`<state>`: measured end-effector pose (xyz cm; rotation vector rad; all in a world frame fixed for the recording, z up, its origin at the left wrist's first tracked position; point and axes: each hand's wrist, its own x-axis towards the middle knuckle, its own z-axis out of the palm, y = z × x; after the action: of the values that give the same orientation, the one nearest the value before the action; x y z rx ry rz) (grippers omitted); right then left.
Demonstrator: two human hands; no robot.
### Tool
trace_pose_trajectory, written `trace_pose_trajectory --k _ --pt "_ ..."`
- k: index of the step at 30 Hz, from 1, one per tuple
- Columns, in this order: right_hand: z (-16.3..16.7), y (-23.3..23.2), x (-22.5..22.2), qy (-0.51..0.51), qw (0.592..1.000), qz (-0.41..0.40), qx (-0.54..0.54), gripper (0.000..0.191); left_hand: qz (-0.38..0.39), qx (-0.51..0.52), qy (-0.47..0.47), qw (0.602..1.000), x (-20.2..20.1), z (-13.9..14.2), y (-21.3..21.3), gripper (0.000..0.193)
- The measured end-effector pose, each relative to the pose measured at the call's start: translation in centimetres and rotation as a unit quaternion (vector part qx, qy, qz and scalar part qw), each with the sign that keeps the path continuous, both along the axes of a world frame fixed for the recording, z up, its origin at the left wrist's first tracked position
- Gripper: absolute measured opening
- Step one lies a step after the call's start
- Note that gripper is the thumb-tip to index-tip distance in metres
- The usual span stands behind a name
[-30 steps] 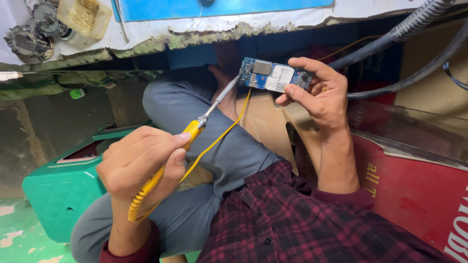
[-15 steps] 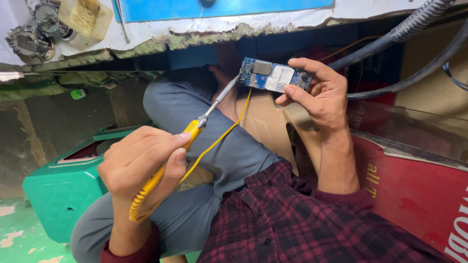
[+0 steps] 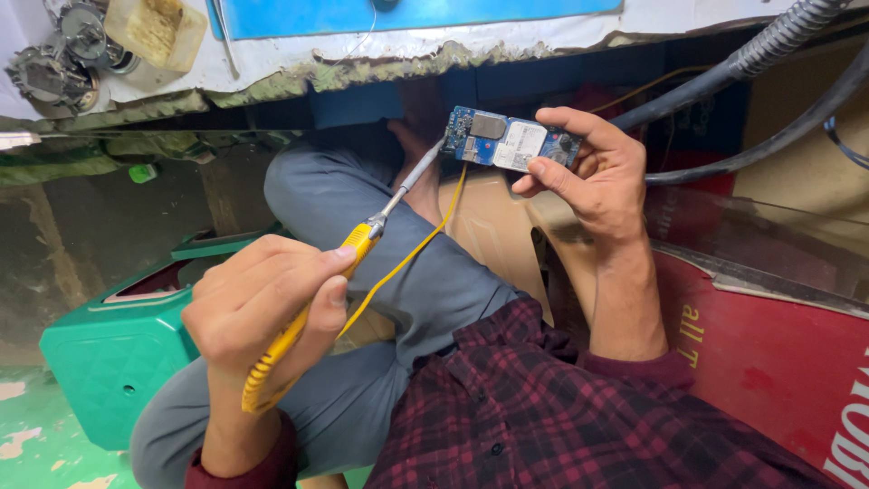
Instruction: The person sits on the floor holding a circuit board in one hand and a soldering iron in the other, repeatedly soldering points along the board's edge over their lap. They reposition the board and the iron between solder joints while working on the component.
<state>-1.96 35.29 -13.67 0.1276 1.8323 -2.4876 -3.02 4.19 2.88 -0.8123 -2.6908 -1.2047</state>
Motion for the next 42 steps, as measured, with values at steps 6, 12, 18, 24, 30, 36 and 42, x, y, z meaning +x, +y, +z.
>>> trace_pose_trajectory --k 6,12,18,24,30,36,42 --pt "-0.13 -0.07 -0.03 0.001 1.000 0.001 0.006 0.042 0.005 0.001 0.006 1.000 0.21 0.12 0.07 0.016" --pt "-0.03 -0.08 -0.01 -0.010 1.000 -0.004 0.008 0.042 -0.003 -0.003 0.007 1.000 0.13 -0.10 0.07 0.015" --pt "-0.02 -0.04 -0.06 -0.004 1.000 0.000 0.012 0.041 -0.004 0.007 0.020 1.000 0.21 -0.32 -0.01 0.015" --pt "-0.07 0.01 -0.08 0.003 1.000 0.001 0.005 0.042 -0.006 0.004 0.018 1.000 0.11 -0.49 -0.02 0.015" --pt "-0.08 0.06 -0.02 0.005 1.000 -0.001 0.011 0.042 -0.012 0.008 0.014 1.000 0.16 -0.58 0.09 0.016" --pt "-0.11 0.05 0.05 0.000 1.000 -0.002 0.001 0.042 -0.007 0.007 0.017 1.000 0.28 -0.59 0.00 0.016" --pt "-0.19 0.04 0.03 0.004 1.000 -0.001 0.000 0.042 -0.013 0.007 0.015 1.000 0.28 -0.66 0.07 0.015"
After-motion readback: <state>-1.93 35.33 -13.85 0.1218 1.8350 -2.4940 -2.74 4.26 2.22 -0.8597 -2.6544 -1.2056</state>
